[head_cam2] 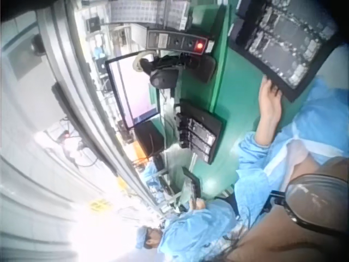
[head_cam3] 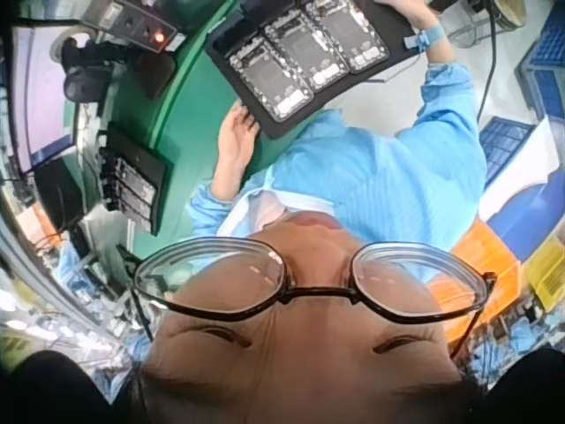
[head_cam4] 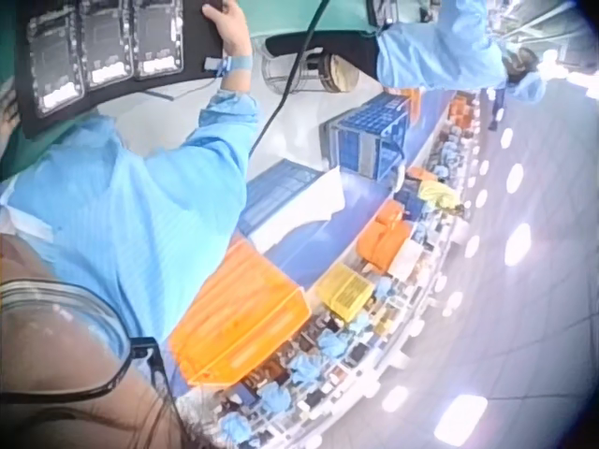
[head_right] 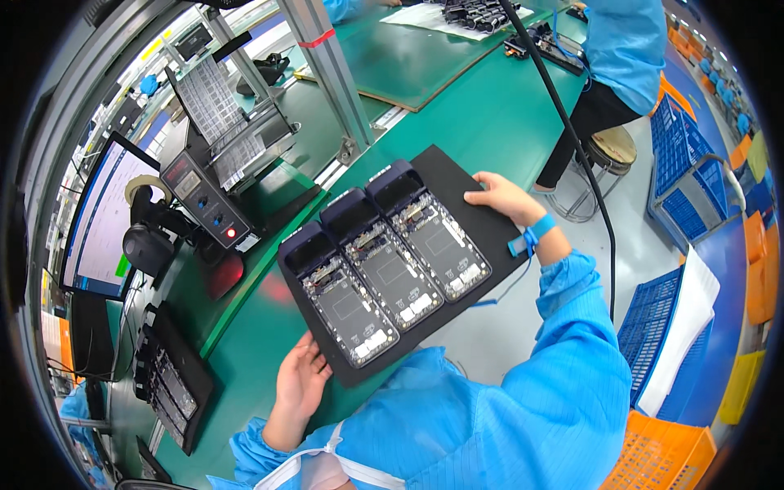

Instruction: The person assembles electronic devices at a factory workstation. They pick up a device, scan a barcode, apply a label, and place it into a multi-slot tray. This process is repeated for multiple devices throughout the clip.

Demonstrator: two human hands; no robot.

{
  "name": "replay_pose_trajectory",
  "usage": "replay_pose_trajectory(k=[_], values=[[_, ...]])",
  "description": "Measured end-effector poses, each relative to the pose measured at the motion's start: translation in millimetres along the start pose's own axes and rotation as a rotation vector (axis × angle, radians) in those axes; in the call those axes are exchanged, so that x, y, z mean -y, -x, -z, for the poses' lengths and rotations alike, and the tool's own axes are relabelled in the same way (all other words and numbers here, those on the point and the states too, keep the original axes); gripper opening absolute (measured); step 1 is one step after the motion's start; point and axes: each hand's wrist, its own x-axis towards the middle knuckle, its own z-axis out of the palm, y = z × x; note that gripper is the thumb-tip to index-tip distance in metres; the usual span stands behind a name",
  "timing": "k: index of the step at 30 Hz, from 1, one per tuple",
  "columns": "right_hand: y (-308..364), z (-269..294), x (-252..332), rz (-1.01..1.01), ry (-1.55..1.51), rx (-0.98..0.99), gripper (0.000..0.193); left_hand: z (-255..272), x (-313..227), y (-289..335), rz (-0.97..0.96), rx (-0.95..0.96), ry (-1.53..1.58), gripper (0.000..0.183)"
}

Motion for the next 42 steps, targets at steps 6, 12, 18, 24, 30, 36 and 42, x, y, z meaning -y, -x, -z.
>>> replay_pose_trajectory(k=[6,12,18,24,30,36,42], values=[[51.9,33.8,-10.7,0.128,-0.125,-0.271,0.045,-52.4,2.8,-22.9,-0.030,0.274,-0.178,0.074],[81.6,119.1,-16.2,0.204,-0.368,-0.494,0.037,-155.7,-24.4,-122.0,-0.216,0.638,-0.208,0.061],[-11.5,186.2,-46.3,0.405,-0.412,-0.869,0.030,-242.9,-27.6,-271.6,-0.310,0.634,0.116,0.047],[-161.7,104.3,-2.2,0.417,-0.640,-0.994,0.031,-158.8,-31.0,-216.2,-0.185,0.619,-0.265,0.042],[-286.0,61.9,88.0,-0.162,0.562,-0.884,0.087,6.1,-50.0,2.5,-0.485,0.157,-0.628,0.033],[-328.8,183.6,50.4,0.506,0.138,-1.185,0.043,139.1,-24.7,119.9,-0.649,-1.039,-0.406,0.025],[-137.9,-85.0,31.9,0.361,-0.669,-0.426,0.011,199.1,-39.4,166.5,-0.852,-1.604,-0.905,0.025]])
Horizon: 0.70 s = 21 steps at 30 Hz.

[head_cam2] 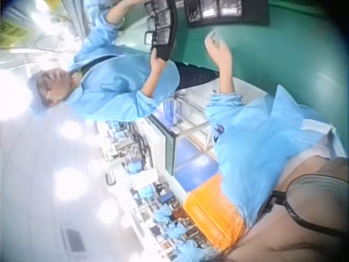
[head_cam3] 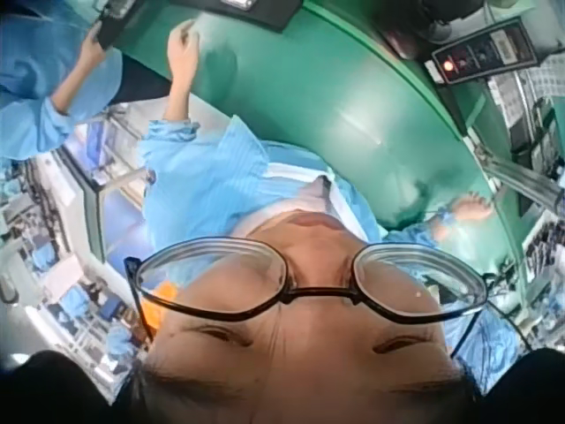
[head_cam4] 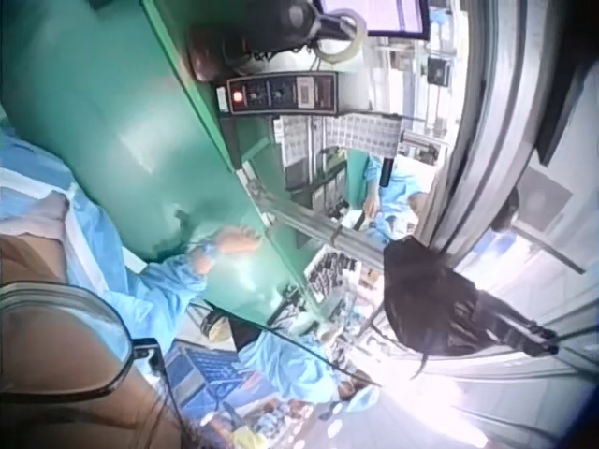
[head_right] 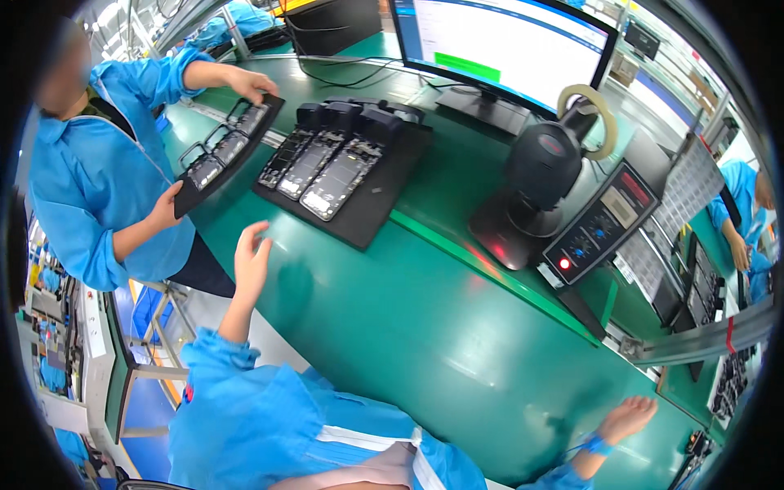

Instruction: The person assembles electronic devices at a factory workstation. They pick up a device, scan a barcode, apply a label, and place it into a multi-slot tray. This process is repeated for multiple devices throughout the clip.

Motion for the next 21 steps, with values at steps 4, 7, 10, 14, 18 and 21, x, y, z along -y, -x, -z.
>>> replay_pose_trajectory(k=[4,7,10,14,18,21], values=[[161.5,-39.5,-17.9,0.133,0.242,0.612,0.007,-28.5,5.1,-26.5,-0.031,-0.056,0.149,0.014],[234.5,-91.0,-31.7,-0.119,0.404,1.036,0.016,-22.3,-6.4,15.7,-0.109,0.154,0.297,0.009],[288.0,-147.8,-58.1,-0.363,0.358,1.256,0.015,-0.2,2.7,45.0,-0.496,0.262,0.169,0.012],[340.9,-212.3,-84.4,-0.602,0.322,1.358,0.032,33.9,27.0,41.1,-0.383,0.009,0.187,0.015],[372.4,-252.5,-96.7,-0.807,0.227,1.209,0.046,48.5,65.0,27.4,-0.213,-0.101,0.124,0.021],[382.1,-261.0,-95.7,-0.823,0.221,1.162,0.050,53.6,77.6,6.7,-0.147,-0.096,-0.013,0.023]])
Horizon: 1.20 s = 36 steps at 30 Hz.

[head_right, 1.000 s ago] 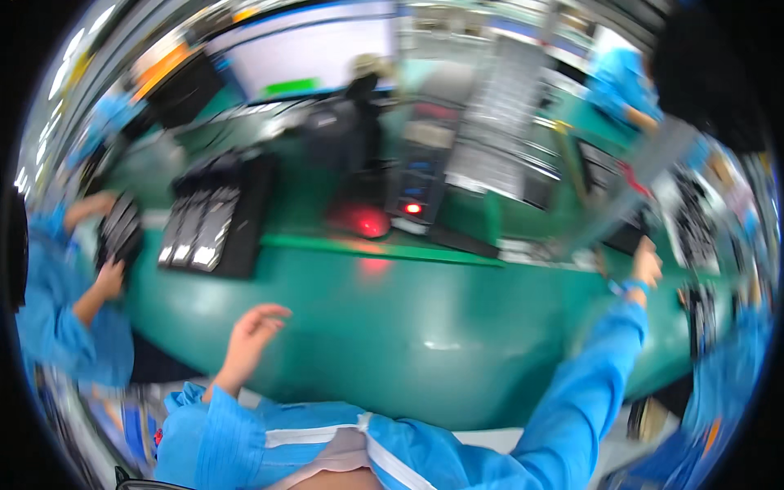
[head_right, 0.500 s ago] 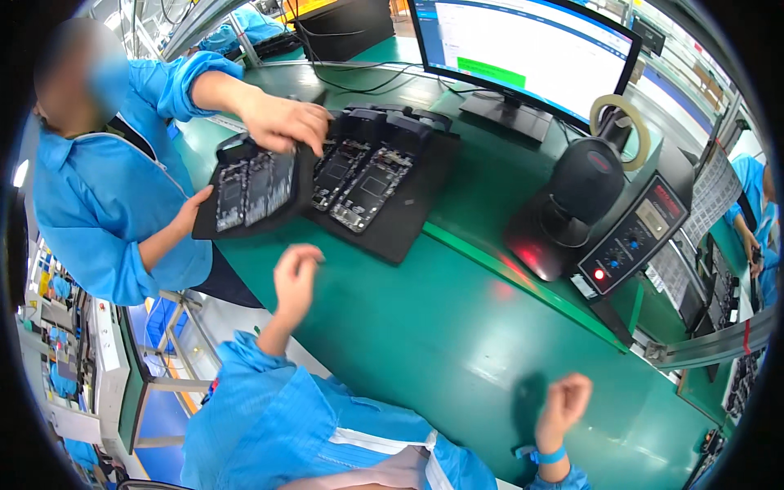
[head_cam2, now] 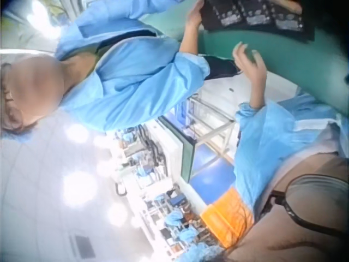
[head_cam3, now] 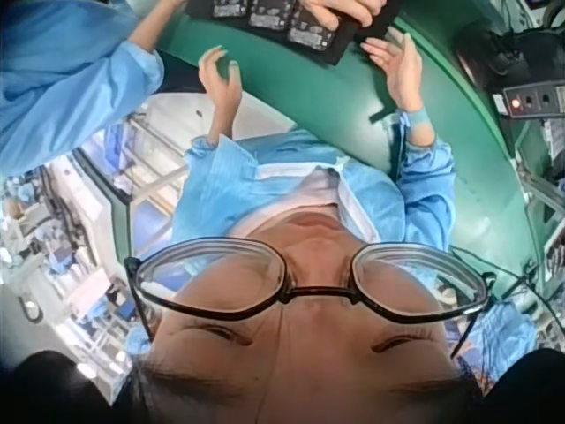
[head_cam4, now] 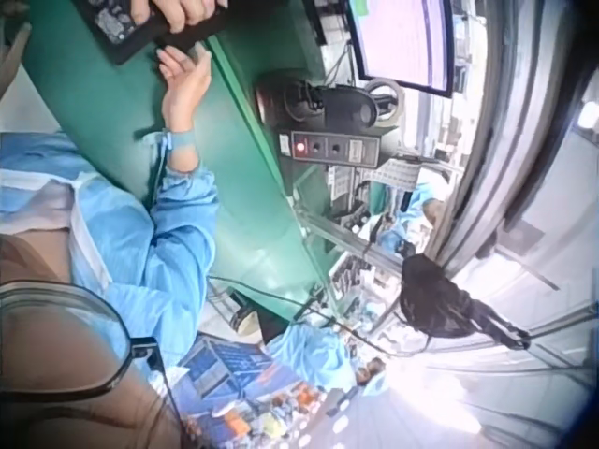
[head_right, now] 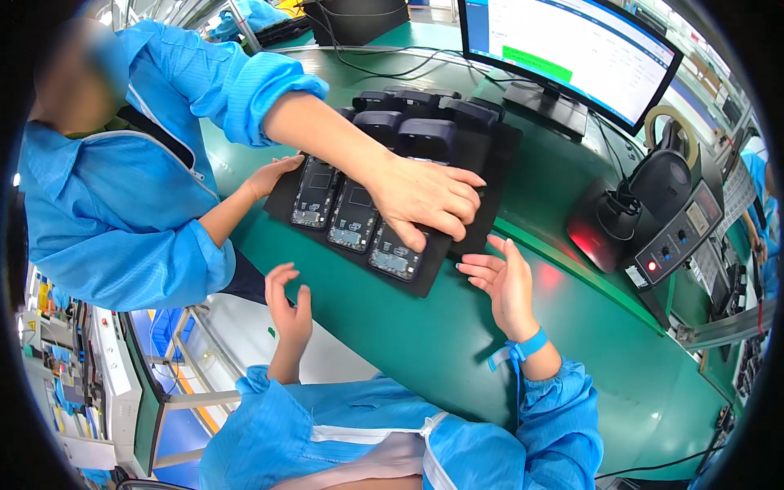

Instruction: The person assembles electronic devices at a factory workstation. They pick up a device, scan a barcode, apply a label, and place it into a multi-slot tray. This process is repeated for multiple devices throughout the clip.

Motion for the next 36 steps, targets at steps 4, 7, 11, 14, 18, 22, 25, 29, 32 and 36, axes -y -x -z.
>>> replay_pose_trajectory(k=[4,7,11,14,18,22,25,29,32,36], values=[[6.8,-24.2,-1.8,0.068,0.160,-0.048,0.044,-3.1,19.1,-52.1,-0.094,-0.060,-0.048,0.023],[6.0,-28.4,-5.0,0.073,0.203,-0.071,0.044,-13.7,32.0,-80.4,-0.105,-0.038,-0.031,0.022],[4.8,-24.2,-13.9,0.036,0.250,-0.097,0.047,-26.6,42.4,-91.3,-0.084,0.019,-0.097,0.024],[0.4,-32.2,-24.4,0.001,0.200,-0.057,0.054,-35.7,58.5,-92.5,-0.023,0.030,-0.166,0.025],[-7.7,-43.4,-28.8,0.058,0.270,-0.082,0.058,-48.8,87.8,-96.8,0.135,0.011,-0.156,0.025],[-12.5,-62.1,-32.4,0.220,0.155,0.006,0.046,-47.5,116.8,-117.6,0.331,-0.028,0.048,0.028],[-25.2,-62.8,-47.1,0.324,0.124,0.030,0.048,-46.9,151.7,-129.3,0.569,0.003,0.430,0.033],[-24.1,-70.3,-42.5,0.363,0.174,-0.029,0.048,-36.2,144.4,-158.8,0.528,0.123,0.080,0.061],[-28.1,-71.7,-45.4,0.315,0.032,-0.032,0.043,-51.4,153.7,-176.9,0.480,0.369,0.017,0.055],[-29.4,-72.2,-34.1,0.349,0.042,-0.057,0.044,-45.1,137.9,-201.9,0.531,0.623,0.185,0.051]])
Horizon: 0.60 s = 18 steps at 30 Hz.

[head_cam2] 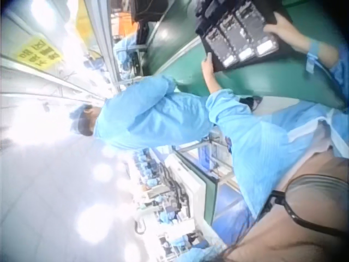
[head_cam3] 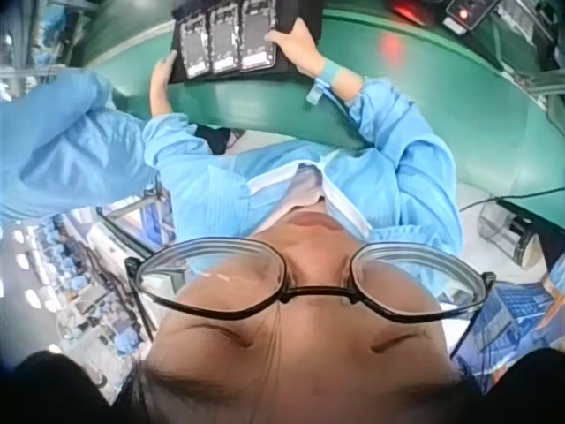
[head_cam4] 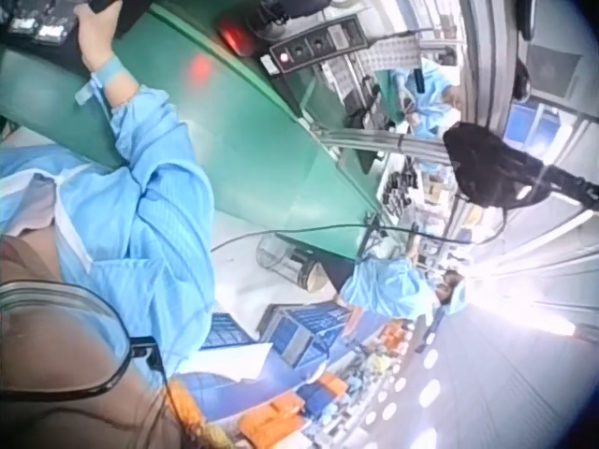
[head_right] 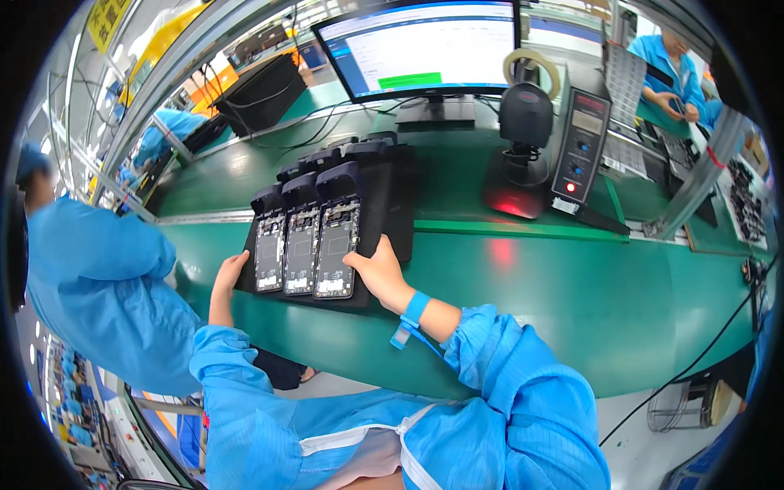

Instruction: The person assembles electronic devices at a factory workstation. They pick up a device, scan a barcode, apply a label, and place it into a multi-slot tray. This process is repeated for multiple devices throughout the clip.

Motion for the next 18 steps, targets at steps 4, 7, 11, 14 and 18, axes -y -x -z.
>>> replay_pose_trajectory(k=[4,7,11,14,18], values=[[2.6,9.0,17.7,0.081,0.172,0.001,0.046,24.0,-51.3,44.1,-0.060,0.123,0.137,0.043],[29.6,32.8,47.9,0.081,0.132,0.039,0.046,30.6,-86.8,83.5,-0.087,0.215,0.262,0.037],[88.8,101.9,105.4,0.027,0.108,-0.022,0.038,-12.0,-140.4,167.6,-0.169,0.396,0.426,0.033],[141.9,165.2,142.5,-0.058,0.191,-0.104,0.043,-78.7,-141.3,216.8,-0.155,0.463,0.483,0.034],[198.9,238.1,155.9,-0.108,0.338,-0.241,0.051,-171.5,-110.0,265.4,-0.178,0.647,0.567,0.039]])
